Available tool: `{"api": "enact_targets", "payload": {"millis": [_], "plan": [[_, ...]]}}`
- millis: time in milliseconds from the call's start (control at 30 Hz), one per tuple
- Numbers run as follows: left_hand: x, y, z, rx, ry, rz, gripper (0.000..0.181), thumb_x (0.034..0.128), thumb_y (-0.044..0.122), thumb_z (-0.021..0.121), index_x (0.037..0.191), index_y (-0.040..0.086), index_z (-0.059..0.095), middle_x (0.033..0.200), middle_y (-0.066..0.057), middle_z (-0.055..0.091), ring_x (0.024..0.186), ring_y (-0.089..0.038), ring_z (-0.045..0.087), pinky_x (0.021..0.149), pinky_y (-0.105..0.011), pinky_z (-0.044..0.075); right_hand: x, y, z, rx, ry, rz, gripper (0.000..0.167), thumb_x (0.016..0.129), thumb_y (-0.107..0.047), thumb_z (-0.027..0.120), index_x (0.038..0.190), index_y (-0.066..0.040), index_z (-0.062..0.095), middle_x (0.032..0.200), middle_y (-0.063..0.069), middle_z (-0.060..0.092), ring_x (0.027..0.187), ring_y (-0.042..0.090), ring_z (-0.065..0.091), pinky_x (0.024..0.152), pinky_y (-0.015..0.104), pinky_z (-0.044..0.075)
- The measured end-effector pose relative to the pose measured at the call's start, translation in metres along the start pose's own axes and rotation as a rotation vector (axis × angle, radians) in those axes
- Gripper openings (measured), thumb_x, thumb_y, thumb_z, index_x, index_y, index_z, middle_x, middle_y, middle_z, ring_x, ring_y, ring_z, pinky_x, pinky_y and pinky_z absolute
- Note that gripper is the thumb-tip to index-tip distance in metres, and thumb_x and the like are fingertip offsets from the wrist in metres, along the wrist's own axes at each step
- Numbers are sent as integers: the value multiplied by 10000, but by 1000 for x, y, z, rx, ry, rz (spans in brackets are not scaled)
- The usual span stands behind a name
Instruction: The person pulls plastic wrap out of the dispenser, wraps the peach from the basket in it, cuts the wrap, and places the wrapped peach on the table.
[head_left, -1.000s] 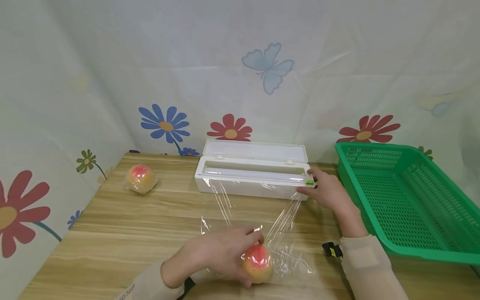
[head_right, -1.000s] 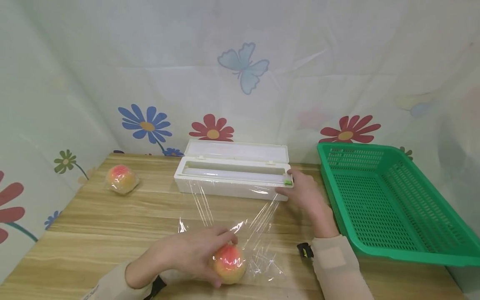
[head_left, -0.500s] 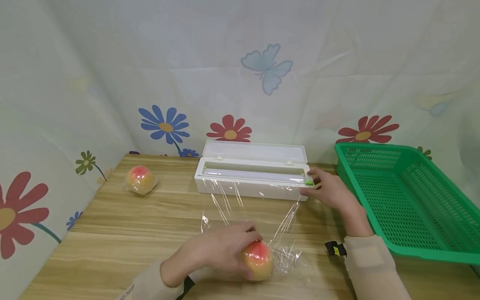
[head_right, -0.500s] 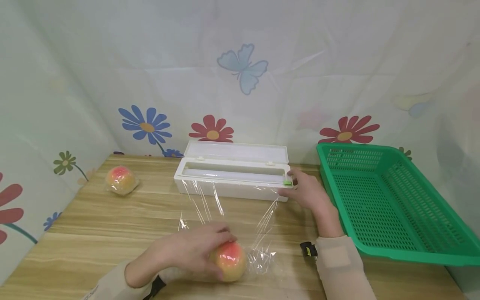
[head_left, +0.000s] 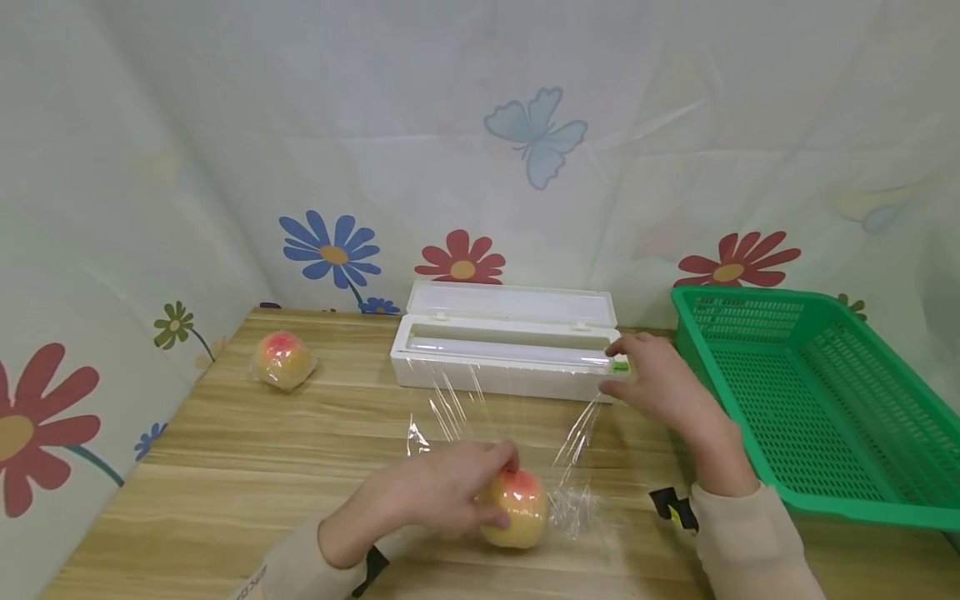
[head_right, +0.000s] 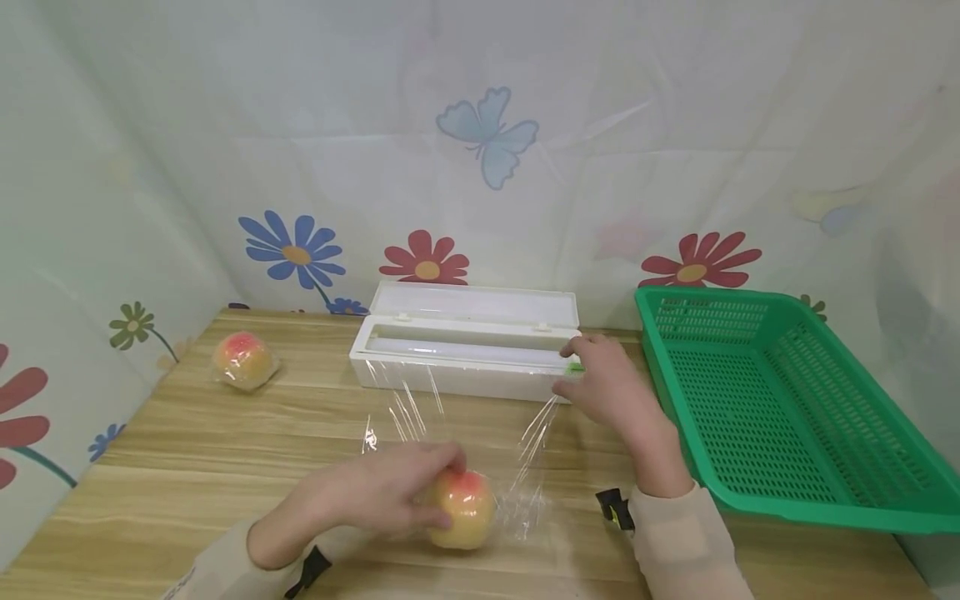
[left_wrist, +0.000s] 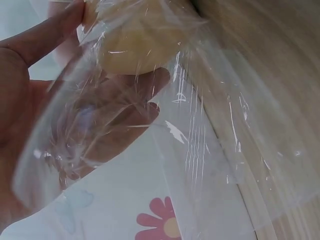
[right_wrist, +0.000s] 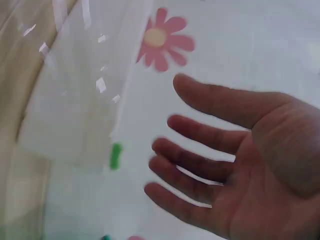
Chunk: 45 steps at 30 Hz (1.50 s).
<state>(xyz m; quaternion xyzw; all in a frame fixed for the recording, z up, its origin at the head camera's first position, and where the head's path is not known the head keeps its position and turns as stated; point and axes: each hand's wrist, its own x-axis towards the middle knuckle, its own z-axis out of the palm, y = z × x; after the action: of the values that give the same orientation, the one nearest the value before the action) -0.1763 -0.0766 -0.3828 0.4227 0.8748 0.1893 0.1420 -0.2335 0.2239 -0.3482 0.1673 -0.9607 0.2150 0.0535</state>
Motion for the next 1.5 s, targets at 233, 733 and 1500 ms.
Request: {"api": "enact_targets", "payload": {"millis": [233,733,1500], "plan": [[0,-2,-2,25,54,28,381,925,331,789,1182,118,604,1091,75,551,983,-62,535,895,-238,488,-15,-39,7,22,-133,-229,210,839,-123,856,954,-59,693,899,4,670,881,243,640,819,436,551],[6,-9,-3,-9,132,26,256,1012,238,683,1182,68,594,1099,-5,645,962,-99,608,865,-278,525,-36,-75,37,5,-331,-486,304,840,-163,865,1078,-93,690,1031,-46,632,931,141,612,846,308,536],[13,-25,6,114,154,4,693,852,421,843,1346,19,571,1203,-52,591,1080,-173,571,964,-331,497,-31,-73,59,20,-315,-374,511,813,-196,889,1207,-41,604,1119,-5,580,1012,155,590,884,359,543]]}}
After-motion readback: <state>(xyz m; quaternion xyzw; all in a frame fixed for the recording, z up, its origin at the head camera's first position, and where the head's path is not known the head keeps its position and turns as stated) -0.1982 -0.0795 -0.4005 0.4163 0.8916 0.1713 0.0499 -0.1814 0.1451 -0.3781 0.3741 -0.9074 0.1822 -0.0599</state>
